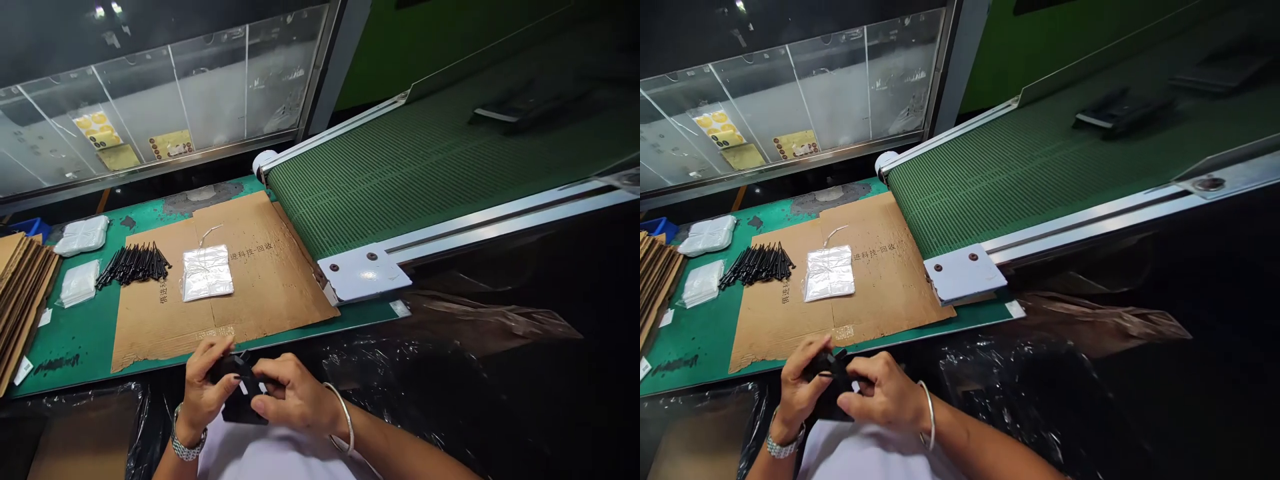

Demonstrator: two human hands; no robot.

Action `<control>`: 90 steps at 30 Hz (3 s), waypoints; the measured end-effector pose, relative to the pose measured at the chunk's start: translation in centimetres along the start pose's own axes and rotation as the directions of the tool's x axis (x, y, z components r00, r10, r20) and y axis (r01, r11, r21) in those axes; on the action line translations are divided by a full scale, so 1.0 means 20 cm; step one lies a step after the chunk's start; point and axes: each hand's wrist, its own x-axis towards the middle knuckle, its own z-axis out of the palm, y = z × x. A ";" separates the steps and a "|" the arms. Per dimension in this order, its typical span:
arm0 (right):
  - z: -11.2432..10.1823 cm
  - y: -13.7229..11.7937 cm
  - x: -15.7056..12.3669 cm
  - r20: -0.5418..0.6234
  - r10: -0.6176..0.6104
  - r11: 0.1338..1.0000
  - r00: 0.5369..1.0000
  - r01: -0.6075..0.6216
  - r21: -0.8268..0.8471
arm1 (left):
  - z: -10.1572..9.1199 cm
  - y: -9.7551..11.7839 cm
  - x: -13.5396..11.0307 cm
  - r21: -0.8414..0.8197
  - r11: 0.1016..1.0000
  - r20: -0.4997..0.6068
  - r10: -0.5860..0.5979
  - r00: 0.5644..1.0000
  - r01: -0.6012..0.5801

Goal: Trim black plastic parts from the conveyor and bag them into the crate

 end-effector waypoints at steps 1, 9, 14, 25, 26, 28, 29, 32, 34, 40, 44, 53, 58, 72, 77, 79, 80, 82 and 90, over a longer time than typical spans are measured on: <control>0.01 0.00 0.01 -0.092 -0.018 0.998 0.996 0.013 -0.061 | 0.03 0.01 0.01 -0.065 0.998 -0.099 -0.007 0.995 0.000; 0.09 0.04 0.02 -0.210 -0.401 0.814 0.892 0.241 -0.529 | 0.18 -0.02 0.01 -0.807 0.408 0.128 -0.585 0.801 0.427; -0.03 0.02 0.04 -0.165 -0.372 0.827 0.914 0.245 -0.506 | 0.14 0.00 0.00 -0.739 0.548 0.027 -0.557 0.830 0.392; -0.06 0.03 0.08 0.070 -0.356 0.718 0.932 0.321 -0.617 | 0.14 0.02 -0.06 -0.686 0.558 0.023 -0.625 0.780 0.467; -0.05 0.02 0.06 0.097 -0.350 0.719 0.932 0.333 -0.610 | 0.13 0.01 -0.06 -0.690 0.554 0.014 -0.632 0.774 0.465; -0.03 0.00 0.02 0.164 -0.343 0.707 0.925 0.369 -0.603 | 0.12 0.00 -0.06 -0.703 0.531 0.029 -0.642 0.766 0.472; -0.03 0.00 0.00 0.198 -0.347 0.699 0.917 0.394 -0.597 | 0.11 -0.01 -0.06 -0.709 0.520 0.042 -0.643 0.765 0.476; -0.03 -0.02 -0.03 0.202 -0.364 0.706 0.909 0.411 -0.576 | 0.10 -0.02 -0.06 -0.708 0.543 0.040 -0.608 0.793 0.452; -0.03 -0.03 -0.02 0.069 -0.350 0.736 0.934 0.320 -0.596 | 0.10 -0.02 -0.07 -0.692 0.593 0.008 -0.565 0.825 0.412; 0.02 -0.05 0.04 -0.178 -0.289 0.757 0.941 0.111 -0.644 | 0.11 -0.02 -0.08 -0.671 0.663 -0.080 -0.509 0.857 0.331; 0.04 -0.04 0.03 -0.193 -0.245 0.759 0.950 0.064 -0.648 | 0.10 -0.03 -0.11 -0.665 0.677 -0.074 -0.480 0.874 0.316; -0.05 0.11 0.05 -0.103 -0.034 0.781 0.994 -0.038 -0.624 | 0.05 -0.04 -0.12 -0.654 0.310 0.611 -0.320 0.724 0.690; -0.09 0.34 0.10 -0.204 0.282 0.543 0.937 -0.332 -0.771 | 0.05 -0.03 -0.13 -0.760 -0.005 0.600 -0.390 0.698 0.650; -0.05 0.75 0.07 -0.331 0.411 0.329 0.849 -0.477 -0.815 | 0.04 0.02 -0.13 -0.806 -0.057 0.515 -0.560 0.649 0.590; 0.00 0.44 0.08 -0.354 -0.091 0.784 0.931 -0.152 -0.601 | 0.02 -0.02 -0.10 -0.835 -0.039 0.463 -0.589 0.662 0.550; 0.06 0.27 0.08 -0.303 -0.248 0.872 0.920 0.076 -0.484 | 0.03 -0.07 -0.06 -0.855 -0.002 0.402 -0.635 0.660 0.519; 0.10 0.21 0.08 -0.246 -0.298 0.883 0.922 0.168 -0.438 | 0.04 -0.09 -0.05 -0.861 0.029 0.362 -0.667 0.652 0.507; 0.17 0.13 0.10 -0.155 -0.336 0.880 0.929 0.251 -0.403 | 0.06 -0.14 -0.02 -0.870 0.101 0.270 -0.721 0.639 0.482; 0.13 0.53 0.29 -0.236 0.255 0.939 0.938 -0.298 -0.171 | 0.08 -0.28 0.02 -0.765 0.245 0.105 -0.865 0.491 0.596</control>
